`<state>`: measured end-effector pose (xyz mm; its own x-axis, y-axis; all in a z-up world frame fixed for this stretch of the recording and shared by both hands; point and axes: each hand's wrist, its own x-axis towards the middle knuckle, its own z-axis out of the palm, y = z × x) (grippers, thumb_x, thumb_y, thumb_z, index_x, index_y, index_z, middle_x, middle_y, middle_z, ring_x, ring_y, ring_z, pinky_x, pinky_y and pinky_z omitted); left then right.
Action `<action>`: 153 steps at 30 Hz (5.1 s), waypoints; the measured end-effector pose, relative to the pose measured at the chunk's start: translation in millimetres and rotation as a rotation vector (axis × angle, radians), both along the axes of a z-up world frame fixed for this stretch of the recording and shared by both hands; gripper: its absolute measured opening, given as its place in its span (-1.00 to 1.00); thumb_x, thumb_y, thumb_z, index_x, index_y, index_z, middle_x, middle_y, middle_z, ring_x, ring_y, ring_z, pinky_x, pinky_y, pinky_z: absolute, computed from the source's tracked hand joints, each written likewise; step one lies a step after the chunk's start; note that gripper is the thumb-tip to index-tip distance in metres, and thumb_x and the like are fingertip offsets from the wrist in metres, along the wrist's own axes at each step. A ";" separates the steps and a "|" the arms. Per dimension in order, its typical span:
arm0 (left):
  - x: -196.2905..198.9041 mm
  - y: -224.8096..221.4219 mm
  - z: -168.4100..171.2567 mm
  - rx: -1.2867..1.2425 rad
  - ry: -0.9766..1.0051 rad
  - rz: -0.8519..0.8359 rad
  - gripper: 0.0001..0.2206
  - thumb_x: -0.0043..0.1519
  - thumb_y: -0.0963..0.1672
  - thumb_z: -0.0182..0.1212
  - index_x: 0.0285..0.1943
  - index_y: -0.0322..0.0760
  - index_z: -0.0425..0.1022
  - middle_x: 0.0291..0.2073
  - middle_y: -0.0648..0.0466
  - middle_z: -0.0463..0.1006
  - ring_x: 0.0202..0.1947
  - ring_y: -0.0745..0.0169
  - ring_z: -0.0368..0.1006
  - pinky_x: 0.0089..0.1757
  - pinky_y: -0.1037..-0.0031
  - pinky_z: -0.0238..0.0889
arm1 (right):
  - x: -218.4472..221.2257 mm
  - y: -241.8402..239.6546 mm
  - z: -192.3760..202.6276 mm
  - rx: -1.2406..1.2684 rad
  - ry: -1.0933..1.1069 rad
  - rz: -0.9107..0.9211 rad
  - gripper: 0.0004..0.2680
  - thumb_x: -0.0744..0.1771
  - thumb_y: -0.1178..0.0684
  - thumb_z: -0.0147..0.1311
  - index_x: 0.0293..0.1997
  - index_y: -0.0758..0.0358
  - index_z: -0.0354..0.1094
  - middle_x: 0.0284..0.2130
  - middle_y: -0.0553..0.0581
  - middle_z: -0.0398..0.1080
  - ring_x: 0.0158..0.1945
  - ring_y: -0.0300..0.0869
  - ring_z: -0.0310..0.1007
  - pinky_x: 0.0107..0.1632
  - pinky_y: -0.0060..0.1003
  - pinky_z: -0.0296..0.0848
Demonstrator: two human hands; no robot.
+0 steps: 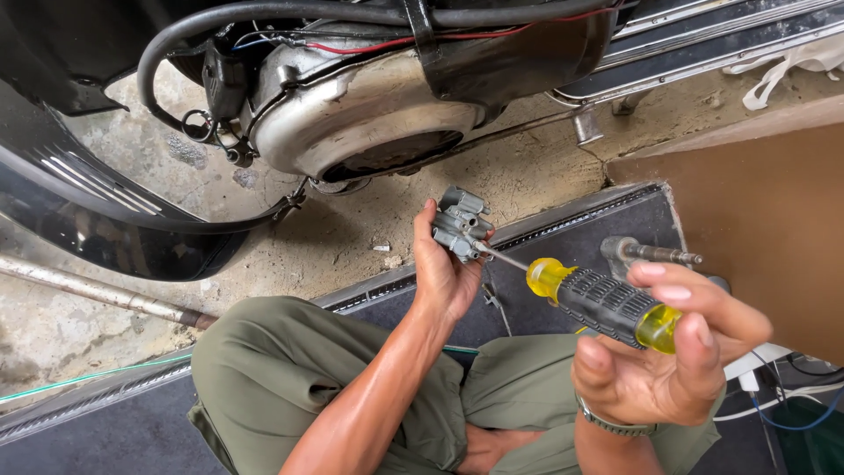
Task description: Disassembling a motorcycle carburetor using a screwdriver to remove screws and internal components.
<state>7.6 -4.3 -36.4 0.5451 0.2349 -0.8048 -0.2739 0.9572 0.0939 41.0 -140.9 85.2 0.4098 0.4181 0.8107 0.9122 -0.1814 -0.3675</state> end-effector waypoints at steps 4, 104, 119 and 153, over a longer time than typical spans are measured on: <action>0.7 -1.2 -4.5 0.017 -0.021 0.018 -0.66 0.27 0.08 0.09 -0.14 -0.24 0.47 -0.42 0.00 0.56 -0.51 0.10 0.48 -0.34 0.39 0.36 | -2.7 1.2 -5.8 -0.003 0.066 -0.031 -0.60 0.44 0.07 -0.10 0.52 -0.01 -0.01 -0.03 0.44 0.07 -0.15 0.22 0.28 -0.02 0.14 0.50; -92.8 -95.1 102.4 0.030 -0.155 -0.145 -0.46 0.14 0.13 0.28 -0.07 -0.42 0.34 -0.39 -0.09 0.40 -0.54 0.30 0.39 -0.52 0.60 0.44 | -123.4 -53.7 47.0 0.363 0.683 0.325 -0.86 0.36 0.31 0.17 -0.25 0.44 0.21 -0.27 0.36 0.43 -0.30 -0.01 0.64 -0.26 -0.26 0.63; -78.7 -66.7 84.5 0.113 -0.005 -0.228 -0.51 0.21 0.14 0.02 -0.07 -0.31 0.54 -0.35 -0.06 0.57 -0.46 0.13 0.50 -0.54 0.56 0.27 | -179.0 -56.3 68.9 0.047 0.592 0.215 -0.88 0.42 0.11 -0.04 -0.06 0.31 0.39 -0.18 0.14 0.54 -0.03 -0.07 0.60 0.11 -0.26 0.57; -67.2 -66.0 114.1 0.023 -0.112 -0.236 -0.60 0.21 0.10 0.07 -0.11 -0.26 0.52 -0.39 0.00 0.55 -0.47 0.13 0.50 -0.53 0.60 0.25 | -16.9 -247.6 5.7 -0.436 0.692 -0.393 -0.89 0.56 0.16 -0.07 0.16 0.44 0.26 -0.02 0.36 0.45 -0.08 -0.02 0.53 0.03 -0.21 0.48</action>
<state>-59.7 -70.2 77.7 0.6723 0.1087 -0.7322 -0.0536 0.9937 0.0983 24.1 -388.6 90.9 0.9244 0.3576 0.1326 0.3561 -0.6844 -0.6362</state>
